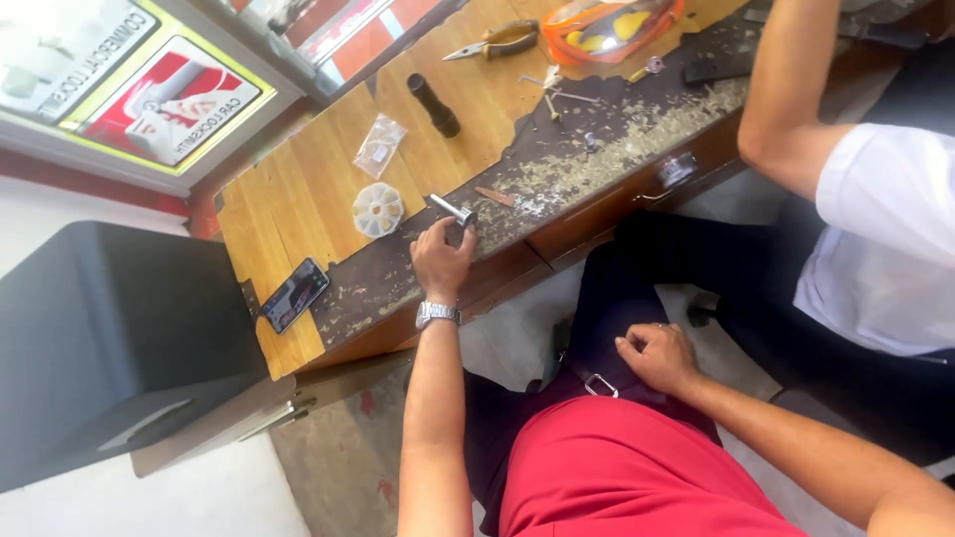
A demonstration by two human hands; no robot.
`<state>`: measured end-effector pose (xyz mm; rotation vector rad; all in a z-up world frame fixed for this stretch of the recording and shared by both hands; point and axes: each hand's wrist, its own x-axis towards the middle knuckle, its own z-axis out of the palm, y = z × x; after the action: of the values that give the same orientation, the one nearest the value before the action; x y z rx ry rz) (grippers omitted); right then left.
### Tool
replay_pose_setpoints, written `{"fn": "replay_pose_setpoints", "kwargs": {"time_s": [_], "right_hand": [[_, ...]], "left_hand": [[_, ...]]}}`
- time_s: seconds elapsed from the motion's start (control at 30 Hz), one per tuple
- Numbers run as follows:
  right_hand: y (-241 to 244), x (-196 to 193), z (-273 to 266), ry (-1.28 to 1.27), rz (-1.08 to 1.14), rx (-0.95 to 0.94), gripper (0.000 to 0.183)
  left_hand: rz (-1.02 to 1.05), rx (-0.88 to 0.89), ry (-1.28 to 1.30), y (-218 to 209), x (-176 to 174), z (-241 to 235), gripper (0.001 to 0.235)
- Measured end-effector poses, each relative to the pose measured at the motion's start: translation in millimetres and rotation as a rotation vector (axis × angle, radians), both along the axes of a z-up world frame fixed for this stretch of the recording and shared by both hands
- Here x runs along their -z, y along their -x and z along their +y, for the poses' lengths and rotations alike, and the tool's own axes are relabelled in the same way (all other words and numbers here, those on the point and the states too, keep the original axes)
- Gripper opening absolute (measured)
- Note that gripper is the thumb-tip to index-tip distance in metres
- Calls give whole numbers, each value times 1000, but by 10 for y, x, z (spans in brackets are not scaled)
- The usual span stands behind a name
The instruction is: A locksmith is performing maintenance or adjustment on a lock cylinder using a small tool at a workbench while another person operates a key duplication machine.
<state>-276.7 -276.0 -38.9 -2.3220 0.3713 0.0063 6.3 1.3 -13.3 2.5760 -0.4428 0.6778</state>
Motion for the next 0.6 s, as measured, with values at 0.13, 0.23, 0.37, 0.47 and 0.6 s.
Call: {"fn": "replay_pose_setpoints", "kwargs": {"time_s": [0.13,0.23,0.37,0.47,0.6], "right_hand": [[-17,-49,22,6,-17,-39,34],[-21,-43,44,26,-34,-61,34],[-68,2,82,74,-42,-81,33],[-61,-10,99,89,-48,-80,32],[-45,-36,109,74,-52,-99,33]], "left_hand": [[-31,-7,-5,-15,43,27,31],[-31,-15,0,-7,17,12,32],[20,-24,-8,23,-57,15,32],[66,14,10,31,-122,-42,31],[70,-4,-50,40,-146,-34,31]]}}
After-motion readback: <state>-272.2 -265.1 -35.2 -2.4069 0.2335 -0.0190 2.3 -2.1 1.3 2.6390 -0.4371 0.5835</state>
